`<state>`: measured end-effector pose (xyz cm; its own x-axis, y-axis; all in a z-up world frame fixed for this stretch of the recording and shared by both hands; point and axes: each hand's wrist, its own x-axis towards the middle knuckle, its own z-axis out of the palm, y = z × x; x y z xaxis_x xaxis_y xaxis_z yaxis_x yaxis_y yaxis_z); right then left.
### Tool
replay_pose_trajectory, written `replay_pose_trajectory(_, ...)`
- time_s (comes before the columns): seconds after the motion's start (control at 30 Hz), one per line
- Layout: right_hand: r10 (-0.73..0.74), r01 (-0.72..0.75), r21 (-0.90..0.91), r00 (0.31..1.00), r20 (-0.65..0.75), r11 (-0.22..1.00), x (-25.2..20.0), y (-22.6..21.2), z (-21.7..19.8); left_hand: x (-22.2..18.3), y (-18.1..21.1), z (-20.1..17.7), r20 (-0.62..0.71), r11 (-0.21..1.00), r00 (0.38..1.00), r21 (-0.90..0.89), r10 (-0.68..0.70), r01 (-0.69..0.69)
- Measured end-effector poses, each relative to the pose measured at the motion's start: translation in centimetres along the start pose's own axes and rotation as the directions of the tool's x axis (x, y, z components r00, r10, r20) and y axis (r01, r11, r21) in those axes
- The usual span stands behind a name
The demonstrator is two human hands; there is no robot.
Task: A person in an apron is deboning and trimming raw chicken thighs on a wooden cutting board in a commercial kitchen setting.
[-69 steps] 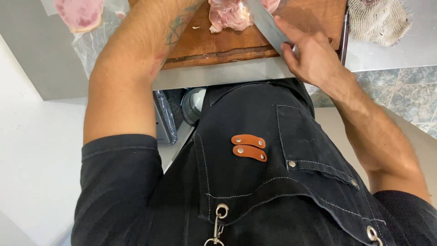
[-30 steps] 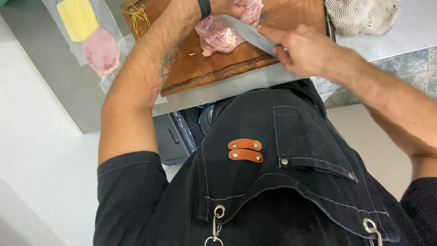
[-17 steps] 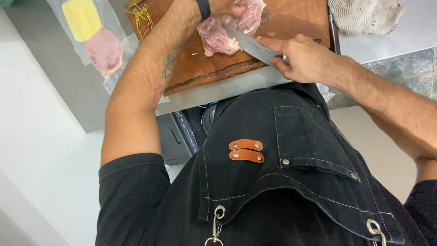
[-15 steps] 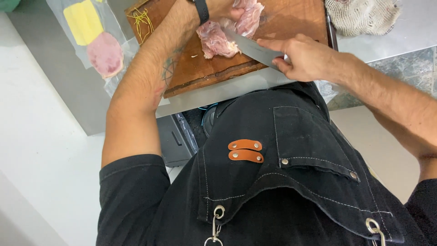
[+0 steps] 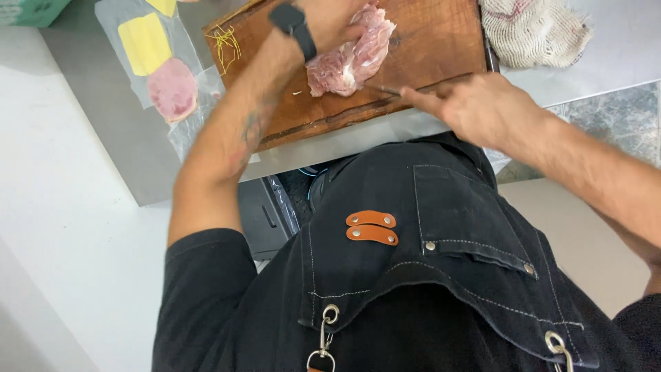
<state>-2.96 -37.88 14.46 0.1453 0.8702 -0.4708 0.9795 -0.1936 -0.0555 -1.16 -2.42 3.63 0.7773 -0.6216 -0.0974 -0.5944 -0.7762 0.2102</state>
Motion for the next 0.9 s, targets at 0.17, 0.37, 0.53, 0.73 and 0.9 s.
replay_pose_trajectory(0.17,0.166,-0.178,0.27,0.984,0.066,0.946,-4.6,-0.6,1.3,-3.9,8.1,-3.3,-0.299,0.947,0.899,-0.091,-0.32,0.307)
replay_pose_trajectory(0.37,0.351,0.039,0.802,0.885,-0.305,0.597,-3.0,-2.1,4.5,-6.4,10.9,-1.1,-0.227,0.959,0.933,-0.025,-0.279,0.281)
replay_pose_trajectory(0.53,0.369,0.004,0.825,0.894,-0.256,0.565,0.0,-3.6,5.5,-6.4,12.2,1.3,-0.276,0.888,0.854,0.001,-0.442,0.46)
replay_pose_trajectory(0.73,0.355,-0.039,0.828,0.914,-0.197,0.56,2.0,-4.4,7.1,-7.4,13.2,2.2,-0.36,0.822,0.742,-0.175,-0.566,0.542)
replay_pose_trajectory(0.9,0.385,-0.067,0.801,0.898,-0.211,0.595,1.9,-4.8,8.2,-5.6,13.7,0.9,-0.268,0.793,0.755,-0.068,-0.599,0.605)
